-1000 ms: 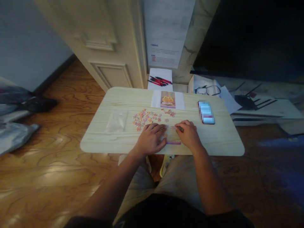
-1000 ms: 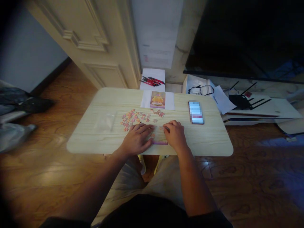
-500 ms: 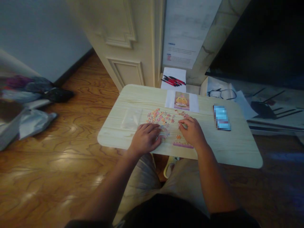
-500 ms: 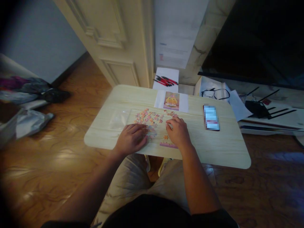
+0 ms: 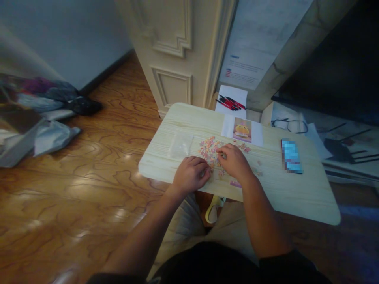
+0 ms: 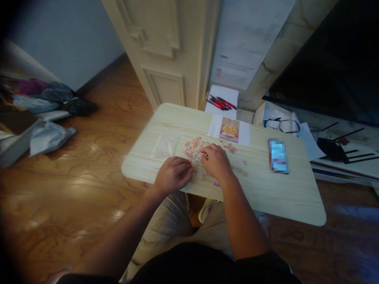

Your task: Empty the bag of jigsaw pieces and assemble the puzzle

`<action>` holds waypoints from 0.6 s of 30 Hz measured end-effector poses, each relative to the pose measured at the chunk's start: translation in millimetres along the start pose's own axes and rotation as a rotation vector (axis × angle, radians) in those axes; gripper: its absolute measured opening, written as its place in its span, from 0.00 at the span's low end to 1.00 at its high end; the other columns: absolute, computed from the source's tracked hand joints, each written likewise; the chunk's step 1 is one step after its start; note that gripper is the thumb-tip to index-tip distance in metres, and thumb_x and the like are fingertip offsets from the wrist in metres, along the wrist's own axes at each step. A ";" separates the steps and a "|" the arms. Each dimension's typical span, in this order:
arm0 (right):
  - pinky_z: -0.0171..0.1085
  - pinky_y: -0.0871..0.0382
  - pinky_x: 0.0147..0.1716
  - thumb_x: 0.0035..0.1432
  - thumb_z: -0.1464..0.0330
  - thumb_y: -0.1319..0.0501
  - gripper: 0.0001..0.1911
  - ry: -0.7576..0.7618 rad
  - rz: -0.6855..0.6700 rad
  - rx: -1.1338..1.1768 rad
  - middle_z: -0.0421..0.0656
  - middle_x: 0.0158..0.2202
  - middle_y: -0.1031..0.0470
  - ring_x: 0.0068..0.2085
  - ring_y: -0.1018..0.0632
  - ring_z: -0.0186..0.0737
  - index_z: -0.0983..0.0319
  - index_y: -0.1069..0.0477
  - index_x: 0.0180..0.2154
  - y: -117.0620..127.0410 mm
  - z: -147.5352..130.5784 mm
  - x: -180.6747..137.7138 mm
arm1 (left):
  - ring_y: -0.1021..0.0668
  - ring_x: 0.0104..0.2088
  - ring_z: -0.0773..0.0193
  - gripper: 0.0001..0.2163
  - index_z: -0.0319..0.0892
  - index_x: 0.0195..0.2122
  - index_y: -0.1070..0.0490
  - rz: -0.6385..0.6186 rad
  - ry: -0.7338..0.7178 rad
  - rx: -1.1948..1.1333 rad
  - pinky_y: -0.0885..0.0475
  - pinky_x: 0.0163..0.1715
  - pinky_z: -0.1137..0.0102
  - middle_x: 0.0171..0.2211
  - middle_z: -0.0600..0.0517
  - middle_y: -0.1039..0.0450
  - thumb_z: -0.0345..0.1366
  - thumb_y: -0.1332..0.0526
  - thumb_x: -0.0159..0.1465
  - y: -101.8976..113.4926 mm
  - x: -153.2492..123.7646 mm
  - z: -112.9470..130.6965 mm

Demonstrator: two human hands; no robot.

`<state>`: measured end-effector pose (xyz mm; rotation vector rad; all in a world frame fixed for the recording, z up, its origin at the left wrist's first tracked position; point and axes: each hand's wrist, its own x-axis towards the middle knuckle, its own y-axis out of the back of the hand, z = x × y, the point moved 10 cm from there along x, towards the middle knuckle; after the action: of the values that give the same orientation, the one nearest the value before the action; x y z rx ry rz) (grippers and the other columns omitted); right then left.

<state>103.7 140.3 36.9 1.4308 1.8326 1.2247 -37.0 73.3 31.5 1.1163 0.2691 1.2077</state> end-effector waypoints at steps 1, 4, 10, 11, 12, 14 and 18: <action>0.44 0.31 0.55 0.64 0.72 0.37 0.11 0.002 -0.019 0.000 0.47 0.45 0.21 0.49 0.23 0.47 0.58 0.19 0.45 -3.0 -0.8 -0.8 | 0.21 0.47 0.56 0.10 0.45 0.43 0.20 0.000 0.004 -0.007 0.27 0.47 0.58 0.45 0.48 0.19 0.39 0.41 0.70 -0.4 0.3 -0.6; 0.44 0.30 0.53 0.64 0.71 0.36 0.09 0.008 -0.034 0.009 0.47 0.44 0.22 0.48 0.24 0.47 0.58 0.18 0.44 -8.0 -1.5 -6.3 | 0.21 0.49 0.56 0.10 0.44 0.46 0.20 0.029 0.030 -0.017 0.27 0.49 0.59 0.48 0.48 0.20 0.38 0.40 0.70 3.5 0.8 -4.6; 0.44 0.30 0.53 0.67 0.69 0.39 0.13 0.026 0.019 0.024 0.46 0.43 0.23 0.48 0.25 0.47 0.56 0.18 0.49 -5.5 -4.2 -10.7 | 0.22 0.49 0.54 0.11 0.46 0.45 0.20 0.085 0.179 0.047 0.29 0.52 0.56 0.48 0.49 0.20 0.32 0.40 0.65 20.6 -6.0 -30.8; 0.44 0.30 0.53 0.68 0.69 0.39 0.13 0.031 0.019 0.011 0.47 0.43 0.24 0.48 0.25 0.47 0.56 0.18 0.49 -6.0 -6.4 -9.0 | 0.22 0.49 0.54 0.11 0.46 0.45 0.20 0.094 0.192 0.056 0.29 0.52 0.56 0.48 0.49 0.20 0.32 0.40 0.65 23.1 -7.3 -33.7; 0.44 0.30 0.53 0.67 0.68 0.38 0.12 0.030 0.021 -0.011 0.47 0.43 0.24 0.48 0.25 0.48 0.57 0.18 0.48 -6.6 -8.7 -6.9 | 0.22 0.49 0.54 0.11 0.46 0.46 0.20 0.098 0.195 0.059 0.30 0.52 0.56 0.48 0.49 0.20 0.33 0.40 0.65 24.7 -8.3 -34.8; 0.45 0.31 0.53 0.67 0.64 0.36 0.09 0.022 0.025 -0.076 0.48 0.43 0.24 0.47 0.25 0.49 0.58 0.18 0.44 -8.2 -14.5 -2.0 | 0.23 0.51 0.53 0.12 0.47 0.48 0.20 0.087 0.172 0.061 0.31 0.54 0.55 0.50 0.50 0.20 0.34 0.39 0.66 24.4 -8.6 -32.3; 0.45 0.30 0.51 0.64 0.60 0.33 0.09 -0.014 0.015 -0.196 0.50 0.43 0.24 0.47 0.25 0.50 0.58 0.19 0.39 -12.7 -25.2 5.0 | 0.23 0.54 0.53 0.13 0.48 0.51 0.21 0.026 0.101 0.068 0.34 0.56 0.53 0.53 0.50 0.20 0.34 0.39 0.66 15.8 -6.7 -21.2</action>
<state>75.4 135.9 38.1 1.3436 1.6441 1.3572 -63.8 78.1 31.4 1.1223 0.3758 1.2884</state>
